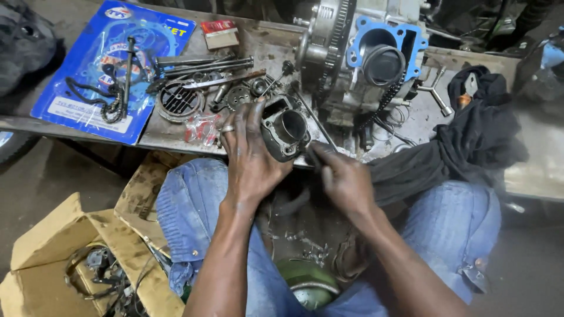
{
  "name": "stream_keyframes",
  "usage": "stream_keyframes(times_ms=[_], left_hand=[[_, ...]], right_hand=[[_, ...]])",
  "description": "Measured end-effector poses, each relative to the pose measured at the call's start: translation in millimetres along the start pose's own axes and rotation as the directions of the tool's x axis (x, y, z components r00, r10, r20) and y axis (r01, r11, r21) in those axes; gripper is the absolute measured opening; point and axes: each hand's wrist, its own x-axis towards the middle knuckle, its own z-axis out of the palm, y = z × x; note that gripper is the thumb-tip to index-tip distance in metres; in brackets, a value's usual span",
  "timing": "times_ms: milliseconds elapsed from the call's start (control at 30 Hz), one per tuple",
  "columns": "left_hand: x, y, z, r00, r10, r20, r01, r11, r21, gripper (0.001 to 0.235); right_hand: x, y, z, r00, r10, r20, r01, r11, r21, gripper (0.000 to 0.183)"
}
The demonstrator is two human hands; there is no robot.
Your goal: Refining and cleaning a motorcycle cylinder block using a small tool and test-fitting it onto the engine crankcase.
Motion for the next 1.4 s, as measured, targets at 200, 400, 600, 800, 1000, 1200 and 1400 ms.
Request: stream_keyframes(times_ms=[200,400,600,800,1000,1200,1400], left_hand=[[1.0,-0.6,4.8,1.0,0.008,0.007,-0.008,0.999,0.036,0.112],[1.5,1.5,8.7,0.998,0.061,0.0,-0.061,0.996,0.066,0.112],[-7.3,1.9,19.3,0.997,0.082,-0.006,-0.081,0.991,0.104,0.114],[-7.3,5.7,18.1,0.984,0.173,0.034,-0.176,0.97,0.165,0.109],[-9.6,-7.3,18.8,0.984,0.172,0.056,-0.178,0.977,0.121,0.111],[-5.2,1.6,16.9,0.993,0.115,-0.04,-0.111,0.989,0.097,0.098],[-3.8,5.5,11.4,0.988,0.156,0.01,-0.157,0.981,0.111,0.106]], right_hand=[[17.6,-2.7,-9.7,0.976,0.103,-0.191,0.018,0.839,0.544,0.048],[27.0,-17.3,29.6,0.984,0.171,-0.047,-0.098,0.746,0.659,0.043],[-1.2,-26.0,23.7,0.993,0.1,-0.064,-0.071,0.934,0.351,0.036],[-10.2,-35.8,4.0,1.0,-0.028,-0.002,0.028,1.0,-0.004,0.027],[-13.7,-53.3,-24.5,0.932,-0.362,-0.008,0.362,0.931,0.048,0.046],[7.0,-36.4,-13.7,0.939,-0.219,-0.267,0.321,0.836,0.445,0.043],[-5.2,-35.0,7.9,0.909,-0.326,-0.258,0.371,0.916,0.15,0.04]])
